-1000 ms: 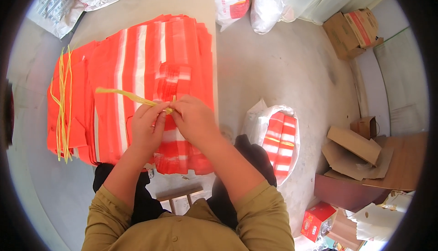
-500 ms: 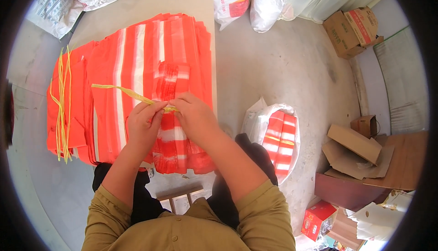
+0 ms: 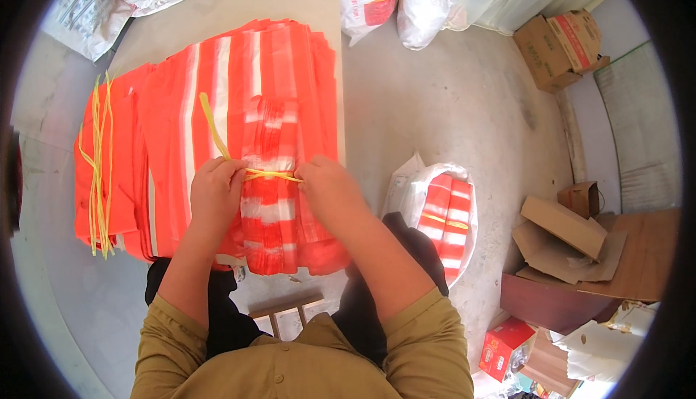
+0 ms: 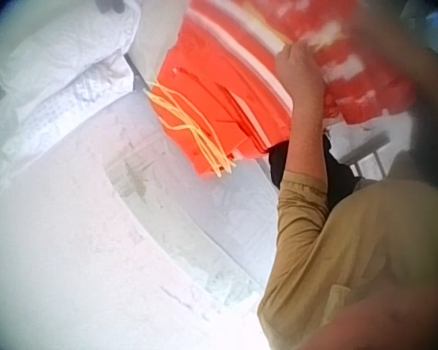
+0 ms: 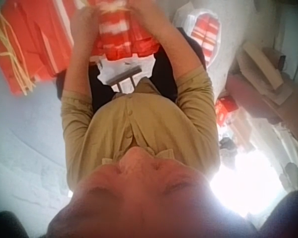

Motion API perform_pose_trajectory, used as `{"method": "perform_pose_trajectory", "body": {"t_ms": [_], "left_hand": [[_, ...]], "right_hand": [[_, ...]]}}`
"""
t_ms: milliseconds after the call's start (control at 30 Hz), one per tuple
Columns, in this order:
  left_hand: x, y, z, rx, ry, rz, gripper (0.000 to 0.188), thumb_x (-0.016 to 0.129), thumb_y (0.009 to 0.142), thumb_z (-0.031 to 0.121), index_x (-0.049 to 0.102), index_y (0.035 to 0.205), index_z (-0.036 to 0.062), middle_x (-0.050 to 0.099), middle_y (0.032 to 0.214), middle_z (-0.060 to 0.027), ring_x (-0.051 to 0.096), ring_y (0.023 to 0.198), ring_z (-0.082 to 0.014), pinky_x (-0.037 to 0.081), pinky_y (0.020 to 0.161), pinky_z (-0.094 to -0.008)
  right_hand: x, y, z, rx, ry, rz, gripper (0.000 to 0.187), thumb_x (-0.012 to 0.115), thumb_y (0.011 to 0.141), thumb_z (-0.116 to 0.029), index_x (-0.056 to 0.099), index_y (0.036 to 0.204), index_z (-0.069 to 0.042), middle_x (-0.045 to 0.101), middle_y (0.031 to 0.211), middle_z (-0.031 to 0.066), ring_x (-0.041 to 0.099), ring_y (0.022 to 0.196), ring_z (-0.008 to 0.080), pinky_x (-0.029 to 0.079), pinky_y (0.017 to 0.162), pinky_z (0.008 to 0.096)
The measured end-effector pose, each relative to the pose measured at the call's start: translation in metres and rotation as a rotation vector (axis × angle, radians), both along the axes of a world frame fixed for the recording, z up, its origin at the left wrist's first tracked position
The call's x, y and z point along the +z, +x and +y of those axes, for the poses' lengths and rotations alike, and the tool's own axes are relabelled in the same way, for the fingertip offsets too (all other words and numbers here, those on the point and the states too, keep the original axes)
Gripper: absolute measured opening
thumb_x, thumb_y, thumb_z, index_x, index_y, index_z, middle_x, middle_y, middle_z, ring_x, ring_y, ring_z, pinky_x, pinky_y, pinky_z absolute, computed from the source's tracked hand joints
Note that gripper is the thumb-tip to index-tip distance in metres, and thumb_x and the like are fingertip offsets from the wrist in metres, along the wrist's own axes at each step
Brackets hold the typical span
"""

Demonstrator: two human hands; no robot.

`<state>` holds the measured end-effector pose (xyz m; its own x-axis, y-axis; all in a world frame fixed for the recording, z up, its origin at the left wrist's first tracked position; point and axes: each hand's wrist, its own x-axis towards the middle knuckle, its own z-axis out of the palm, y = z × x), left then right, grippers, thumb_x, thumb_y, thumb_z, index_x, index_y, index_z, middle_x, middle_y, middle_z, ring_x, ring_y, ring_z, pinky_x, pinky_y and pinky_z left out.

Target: The person folds red and white striped plastic bags on a table, ties them with yellow rubber bands, and places the bundles into a white sack. The process is repeated for multiple bags in a repetitive assembly line manner.

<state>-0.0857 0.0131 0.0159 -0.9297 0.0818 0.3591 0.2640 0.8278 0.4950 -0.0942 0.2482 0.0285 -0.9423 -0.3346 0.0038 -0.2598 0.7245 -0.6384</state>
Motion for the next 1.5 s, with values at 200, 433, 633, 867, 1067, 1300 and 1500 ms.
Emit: {"method": "perform_pose_trajectory", "body": {"t_ms": [200,433,633,867,1067,1300,1500], "left_hand": [[0.000,0.001,0.002,0.087,0.299,-0.300,0.005,0.069,0.094,0.005,0.068,0.096,0.0006,0.067,0.083,-0.0107,0.068,0.073,-0.0216,0.053,0.067,-0.0346],[-0.004,0.011,0.011,0.016,0.321,-0.310,0.009,0.070,0.095,0.008,0.066,0.094,0.0006,0.067,0.083,-0.0088,0.066,0.072,-0.0175,0.053,0.067,-0.0318],[0.003,0.006,0.012,0.011,0.153,-0.266,0.015,0.072,0.093,0.013,0.064,0.089,0.0010,0.065,0.085,-0.0120,0.067,0.078,-0.0287,0.053,0.067,-0.0384],[0.001,0.007,0.023,0.049,-0.024,-0.228,0.018,0.071,0.093,0.014,0.061,0.087,0.0013,0.064,0.089,-0.0136,0.065,0.080,-0.0361,0.052,0.068,-0.0439],[-0.008,0.006,0.024,0.006,-0.077,-0.150,0.016,0.071,0.092,0.014,0.061,0.088,0.0017,0.062,0.087,-0.0142,0.065,0.079,-0.0361,0.053,0.066,-0.0461],[0.002,0.008,0.022,-0.012,0.088,-0.099,0.011,0.072,0.089,0.008,0.063,0.092,0.0024,0.063,0.088,-0.0129,0.065,0.079,-0.0346,0.052,0.066,-0.0429],[0.010,0.012,0.026,-0.186,0.149,0.058,0.012,0.076,0.084,0.000,0.066,0.091,0.0023,0.064,0.085,-0.0120,0.065,0.078,-0.0311,0.052,0.067,-0.0375]], "right_hand": [[0.008,-0.004,0.003,-0.025,0.016,0.003,0.009,0.068,0.093,-0.012,0.071,0.094,-0.003,0.065,0.099,0.0151,0.065,0.096,0.0367,0.053,0.083,0.0466],[0.015,-0.010,0.017,-0.126,0.032,-0.070,0.014,0.071,0.090,-0.019,0.072,0.090,-0.005,0.067,0.092,0.0115,0.066,0.086,0.0332,0.052,0.075,0.0424],[0.011,-0.011,0.021,-0.096,0.076,-0.086,0.018,0.070,0.090,-0.021,0.071,0.088,-0.003,0.067,0.091,0.0117,0.066,0.087,0.0338,0.052,0.076,0.0431],[0.016,-0.015,0.021,-0.059,-0.103,-0.096,0.019,0.069,0.090,-0.024,0.072,0.090,-0.006,0.068,0.096,0.0094,0.067,0.088,0.0323,0.053,0.076,0.0422],[0.013,-0.015,-0.013,-0.057,-0.419,-0.400,0.023,0.070,0.091,-0.022,0.070,0.089,0.000,0.068,0.086,0.0105,0.063,0.075,0.0220,0.051,0.069,0.0363],[0.002,-0.015,-0.021,-0.066,-0.568,-0.473,0.021,0.074,0.092,-0.018,0.073,0.100,0.002,0.070,0.086,0.0083,0.065,0.077,0.0174,0.053,0.071,0.0323],[-0.002,-0.008,-0.028,-0.041,-0.494,-0.255,0.019,0.072,0.092,-0.013,0.073,0.106,0.000,0.072,0.093,0.0139,0.071,0.087,0.0262,0.056,0.078,0.0376]]}}
